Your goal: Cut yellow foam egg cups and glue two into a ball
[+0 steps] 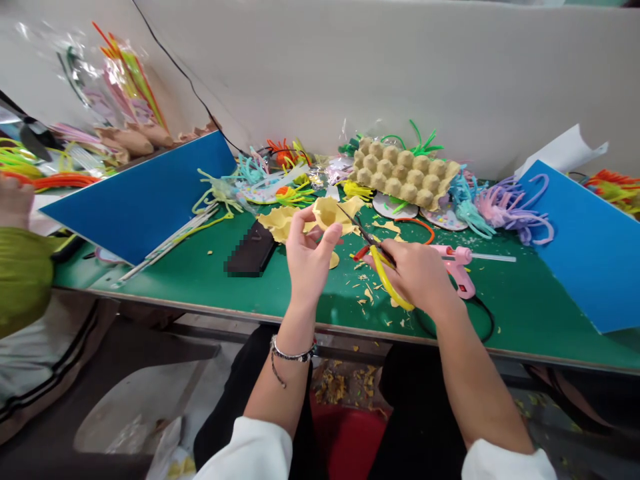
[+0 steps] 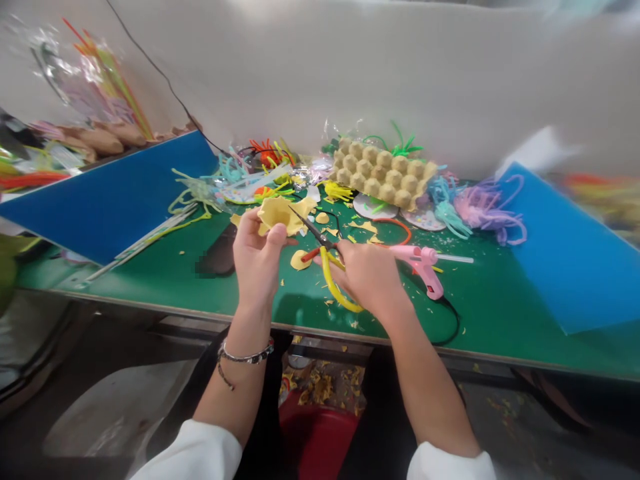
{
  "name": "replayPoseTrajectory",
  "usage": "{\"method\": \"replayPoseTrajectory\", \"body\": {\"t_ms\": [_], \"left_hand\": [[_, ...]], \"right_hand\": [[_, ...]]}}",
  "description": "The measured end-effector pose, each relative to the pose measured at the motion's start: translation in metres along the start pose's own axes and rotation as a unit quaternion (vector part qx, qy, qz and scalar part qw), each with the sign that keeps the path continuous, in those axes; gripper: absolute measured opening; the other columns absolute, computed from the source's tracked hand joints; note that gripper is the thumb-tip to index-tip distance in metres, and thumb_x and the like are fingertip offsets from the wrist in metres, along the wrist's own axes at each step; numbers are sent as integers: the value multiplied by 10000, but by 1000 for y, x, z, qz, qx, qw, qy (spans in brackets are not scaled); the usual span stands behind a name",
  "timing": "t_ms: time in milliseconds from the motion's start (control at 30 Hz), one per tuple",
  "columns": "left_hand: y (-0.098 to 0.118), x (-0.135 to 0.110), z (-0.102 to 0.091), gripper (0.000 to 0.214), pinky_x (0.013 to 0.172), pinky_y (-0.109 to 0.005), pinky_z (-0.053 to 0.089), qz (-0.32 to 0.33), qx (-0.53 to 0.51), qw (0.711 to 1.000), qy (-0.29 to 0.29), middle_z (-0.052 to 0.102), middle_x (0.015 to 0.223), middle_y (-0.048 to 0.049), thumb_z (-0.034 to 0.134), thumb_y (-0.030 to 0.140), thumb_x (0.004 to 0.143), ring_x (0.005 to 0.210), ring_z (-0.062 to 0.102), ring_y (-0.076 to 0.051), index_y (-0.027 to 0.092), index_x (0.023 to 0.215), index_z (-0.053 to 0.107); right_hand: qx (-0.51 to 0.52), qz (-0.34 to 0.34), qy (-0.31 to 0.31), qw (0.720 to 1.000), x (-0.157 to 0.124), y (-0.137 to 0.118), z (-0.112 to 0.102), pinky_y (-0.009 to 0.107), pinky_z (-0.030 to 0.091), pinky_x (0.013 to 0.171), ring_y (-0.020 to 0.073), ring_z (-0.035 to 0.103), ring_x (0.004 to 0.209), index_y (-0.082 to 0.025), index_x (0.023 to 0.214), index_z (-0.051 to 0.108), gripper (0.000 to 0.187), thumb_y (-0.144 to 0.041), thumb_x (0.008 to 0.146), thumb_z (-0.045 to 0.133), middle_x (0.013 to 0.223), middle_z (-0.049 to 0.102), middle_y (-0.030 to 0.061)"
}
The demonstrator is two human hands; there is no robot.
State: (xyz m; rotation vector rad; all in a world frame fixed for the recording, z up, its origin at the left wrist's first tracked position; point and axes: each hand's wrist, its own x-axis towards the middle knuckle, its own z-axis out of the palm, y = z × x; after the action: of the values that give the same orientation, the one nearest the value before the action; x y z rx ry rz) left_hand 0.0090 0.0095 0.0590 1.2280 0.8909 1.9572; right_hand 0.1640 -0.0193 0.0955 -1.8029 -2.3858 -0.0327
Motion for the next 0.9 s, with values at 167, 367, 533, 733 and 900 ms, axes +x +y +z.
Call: {"method": "replayPoseTrajectory", "body": {"t_ms": [167, 367, 533, 733, 900], "left_hand": [[-5, 5, -5, 510, 523, -191, 520, -4, 9, 1000, 1, 593, 836, 19, 775, 587, 627, 659, 625, -95, 218, 910, 566], [-5, 6, -7, 477, 498, -176, 495, -16, 18, 999, -29, 607, 835, 13, 754, 577, 657, 624, 608, -81, 208, 904, 581], [-3, 3, -3, 484, 508, -171, 492, -25, 17, 998, -55, 618, 809, 25, 789, 558, 613, 610, 610, -76, 207, 879, 591], [-2, 4, -5, 448, 532, -181, 504, -52, 12, 996, -70, 616, 807, 23, 784, 524, 641, 628, 633, -85, 200, 881, 589], [-9, 9, -12, 358, 532, -171, 503, -92, -11, 992, -88, 632, 781, 24, 743, 496, 710, 607, 627, -75, 201, 870, 618]], "right_hand": [[9, -6, 24, 1000, 7, 5, 10, 287, 195, 559, 213, 609, 700, -166, 905, 642, 610, -629, 942, 246, 769, 696, 94], [50, -11, 41, 998, 5, 9, 9, 284, 183, 547, 202, 581, 665, -192, 904, 607, 558, -664, 903, 310, 726, 671, 64], [53, -2, 34, 998, 4, 6, 8, 287, 172, 545, 208, 595, 681, -200, 924, 581, 519, -651, 904, 325, 752, 684, 62], [27, -17, 20, 999, 6, 11, 10, 286, 206, 557, 226, 621, 728, -189, 891, 593, 539, -622, 936, 276, 785, 702, 95], [11, -12, 0, 1000, 9, 14, 13, 289, 224, 560, 229, 630, 720, -176, 926, 605, 527, -581, 957, 269, 807, 712, 110]]}}
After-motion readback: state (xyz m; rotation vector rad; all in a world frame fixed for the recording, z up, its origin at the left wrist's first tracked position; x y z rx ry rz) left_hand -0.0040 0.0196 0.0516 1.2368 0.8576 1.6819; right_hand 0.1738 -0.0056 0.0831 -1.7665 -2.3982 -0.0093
